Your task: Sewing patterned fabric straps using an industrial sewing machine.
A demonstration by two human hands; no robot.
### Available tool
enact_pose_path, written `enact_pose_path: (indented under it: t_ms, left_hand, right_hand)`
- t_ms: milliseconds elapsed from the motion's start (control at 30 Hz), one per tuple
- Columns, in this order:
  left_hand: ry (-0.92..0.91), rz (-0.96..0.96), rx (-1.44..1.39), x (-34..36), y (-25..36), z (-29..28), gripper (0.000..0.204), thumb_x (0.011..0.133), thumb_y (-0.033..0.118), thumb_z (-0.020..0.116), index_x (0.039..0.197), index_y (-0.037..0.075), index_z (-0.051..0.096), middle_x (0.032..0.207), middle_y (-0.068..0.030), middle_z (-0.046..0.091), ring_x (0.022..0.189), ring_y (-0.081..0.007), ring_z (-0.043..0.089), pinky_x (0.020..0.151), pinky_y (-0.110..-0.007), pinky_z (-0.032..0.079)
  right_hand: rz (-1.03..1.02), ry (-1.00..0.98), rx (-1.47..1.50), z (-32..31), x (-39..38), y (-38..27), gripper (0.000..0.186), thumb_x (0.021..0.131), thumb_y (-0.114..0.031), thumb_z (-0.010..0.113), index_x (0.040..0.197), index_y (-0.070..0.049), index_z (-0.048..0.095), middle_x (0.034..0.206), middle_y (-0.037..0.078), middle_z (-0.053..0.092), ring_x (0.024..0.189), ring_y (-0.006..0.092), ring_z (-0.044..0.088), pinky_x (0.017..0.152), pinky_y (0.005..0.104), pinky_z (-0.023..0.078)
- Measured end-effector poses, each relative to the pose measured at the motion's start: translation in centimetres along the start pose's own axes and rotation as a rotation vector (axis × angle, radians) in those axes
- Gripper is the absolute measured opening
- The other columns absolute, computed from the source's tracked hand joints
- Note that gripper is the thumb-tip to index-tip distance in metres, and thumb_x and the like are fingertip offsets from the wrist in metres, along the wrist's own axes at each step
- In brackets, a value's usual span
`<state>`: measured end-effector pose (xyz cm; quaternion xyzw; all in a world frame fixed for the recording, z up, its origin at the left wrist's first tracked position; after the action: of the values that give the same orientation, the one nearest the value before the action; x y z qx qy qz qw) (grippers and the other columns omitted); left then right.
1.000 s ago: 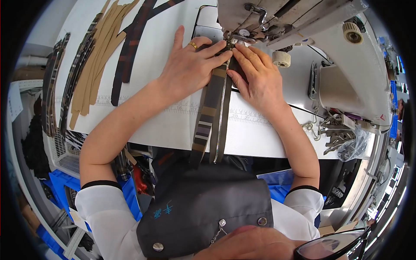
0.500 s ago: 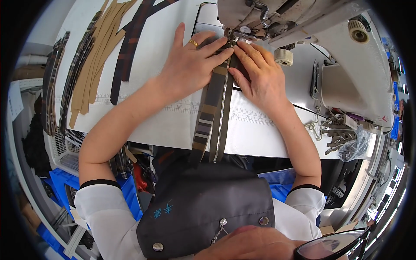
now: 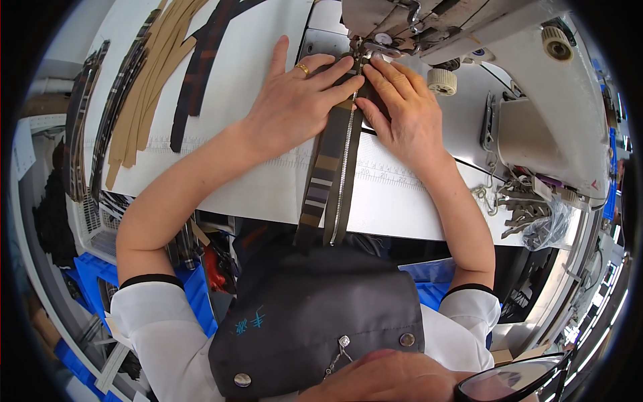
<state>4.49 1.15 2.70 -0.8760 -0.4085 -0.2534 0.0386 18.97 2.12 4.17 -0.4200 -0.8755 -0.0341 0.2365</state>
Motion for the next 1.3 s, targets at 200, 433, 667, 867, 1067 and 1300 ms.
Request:
enact_pose_path:
  t_ms: [200,433,667,867,1067,1300]
  left_hand:
    - [-0.038,-0.014,0.042,0.0,-0.2,0.3,0.039,0.084,0.021,0.066,0.123,0.02,0.066,0.134,0.0001,0.059,0.12,-0.0203,0.051,0.106,-0.069,0.018]
    - [-0.061,-0.018,0.055,0.1,-0.2,0.2,0.037,0.087,0.028,0.066,0.124,0.022,0.066,0.136,0.0016,0.058,0.12,-0.0218,0.051,0.106,-0.069,0.019]
    - [-0.016,-0.021,-0.004,0.1,-0.1,0.0,0.049,0.075,0.004,0.064,0.122,0.019,0.066,0.13,-0.0024,0.061,0.12,-0.0202,0.051,0.108,-0.066,0.019]
    - [-0.068,-0.015,0.052,0.1,-0.3,0.4,0.038,0.087,0.027,0.066,0.125,0.021,0.065,0.135,0.0005,0.058,0.118,-0.0205,0.052,0.107,-0.067,0.018]
    - [-0.074,-0.017,0.045,0.1,-0.3,0.3,0.037,0.087,0.027,0.065,0.124,0.021,0.065,0.135,0.0002,0.058,0.119,-0.0206,0.051,0.108,-0.067,0.018]
    - [-0.033,-0.016,-0.025,0.1,-0.2,0.1,0.049,0.076,0.006,0.064,0.123,0.019,0.065,0.132,-0.0036,0.06,0.119,-0.0205,0.051,0.108,-0.066,0.02]
  right_hand:
    - [-0.068,0.167,0.09,-1.3,-0.2,0.0,0.045,0.081,-0.003,0.068,0.125,-0.008,0.062,0.124,0.008,0.063,0.099,0.0265,0.064,0.079,0.0328,0.051]
    - [-0.086,0.196,0.033,-1.2,-0.3,-0.3,0.052,0.08,0.002,0.066,0.129,-0.012,0.06,0.122,0.008,0.064,0.097,0.0259,0.065,0.076,0.0329,0.051]
    - [-0.031,0.108,-0.056,-0.8,-0.3,-0.2,0.053,0.081,0.002,0.066,0.131,-0.013,0.059,0.12,0.009,0.066,0.099,0.0268,0.065,0.081,0.0346,0.051]
    - [-0.1,0.127,-0.062,-0.2,0.1,-0.2,0.058,0.075,-0.006,0.068,0.131,-0.016,0.059,0.089,0.001,0.067,0.076,0.0199,0.061,0.075,0.0326,0.048]
    - [0.015,0.079,-0.021,-0.1,-0.4,0.5,0.047,0.08,-0.002,0.066,0.126,-0.015,0.063,0.102,0.006,0.068,0.093,0.0242,0.063,0.078,0.0341,0.051]
    - [0.045,0.053,-0.041,-0.1,-0.6,0.5,0.046,0.082,0.001,0.064,0.124,-0.015,0.064,0.111,0.007,0.069,0.104,0.0246,0.065,0.08,0.0337,0.052]
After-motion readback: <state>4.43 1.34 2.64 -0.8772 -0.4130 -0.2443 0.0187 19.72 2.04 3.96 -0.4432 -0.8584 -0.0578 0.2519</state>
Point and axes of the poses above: each hand's wrist, its own x-axis towards the middle knuckle, its own z-axis out of the palm, y = z × x, the point moved 6 cm from there along x, towards the middle knuckle
